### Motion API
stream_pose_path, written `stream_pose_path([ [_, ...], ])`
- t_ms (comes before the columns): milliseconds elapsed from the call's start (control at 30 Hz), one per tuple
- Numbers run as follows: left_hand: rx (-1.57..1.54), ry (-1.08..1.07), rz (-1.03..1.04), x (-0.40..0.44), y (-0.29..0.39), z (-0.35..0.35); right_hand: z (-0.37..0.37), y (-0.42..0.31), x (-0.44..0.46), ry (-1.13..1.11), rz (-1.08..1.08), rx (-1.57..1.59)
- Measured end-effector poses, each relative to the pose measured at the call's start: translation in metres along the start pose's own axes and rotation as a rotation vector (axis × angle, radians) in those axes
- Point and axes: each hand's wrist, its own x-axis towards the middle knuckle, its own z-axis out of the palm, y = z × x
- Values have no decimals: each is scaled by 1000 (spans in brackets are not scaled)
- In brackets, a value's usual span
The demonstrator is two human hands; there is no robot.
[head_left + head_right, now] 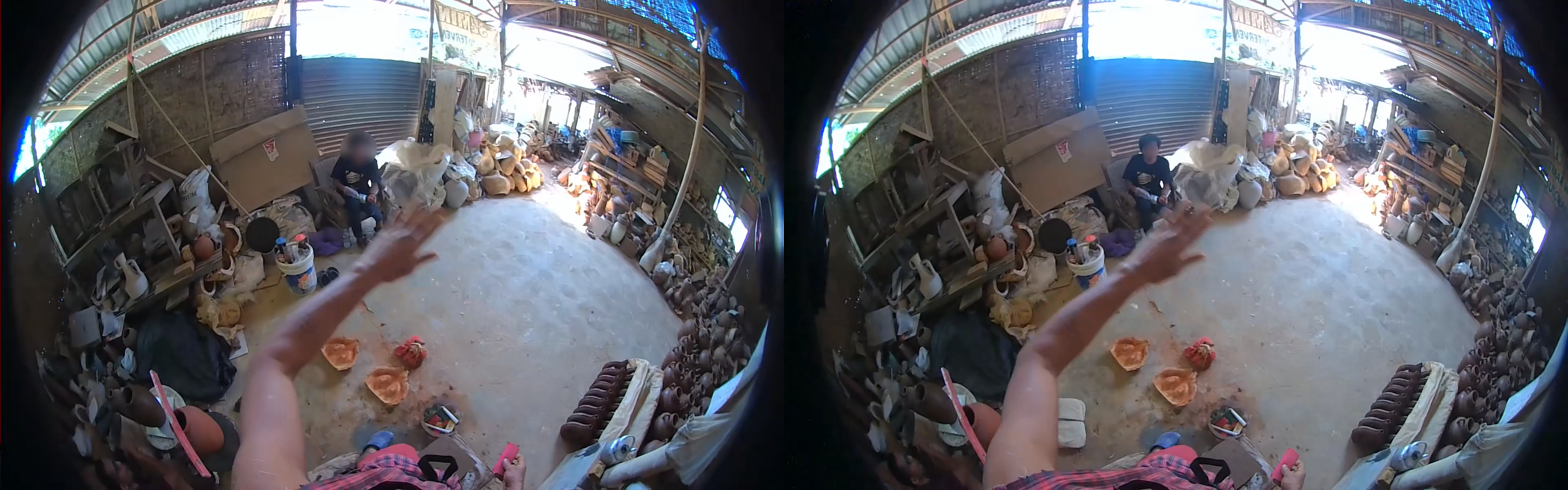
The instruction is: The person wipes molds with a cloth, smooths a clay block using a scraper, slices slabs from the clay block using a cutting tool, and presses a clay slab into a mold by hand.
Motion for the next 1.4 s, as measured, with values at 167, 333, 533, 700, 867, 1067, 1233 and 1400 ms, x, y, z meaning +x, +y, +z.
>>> stream_pose_path([
  [167, 180, 673, -220, -14, -120, -59, 2, -14, -11, 19, 64, -112],
  [333, 384, -198, -111, -93, -32, -20, -7, 8, 4, 0, 63, -314],
  [533, -129, -114, -258, -170, 26, 115, 3, -5, -8, -55, 188, -345],
  [700, -207, 223, -60, -44, 68, 82, -23, 31, 15, -93, 199, -443],
  [867, -423, 186, 72, 41, 118, 46, -36, 7, -30, 78, 94, -506],
  [1067, -338, -837, 189, -124, 152, 211, -21, 29, -33, 133, 94, -485],
  [1233, -753, -1223, -465, -348, 134, 268, -32, 59, -59, 140, 194, -312],
  [1400, -661, -1445, -1012, -523, 129, 215, -51, 114, -73, 219, 87, -319],
])
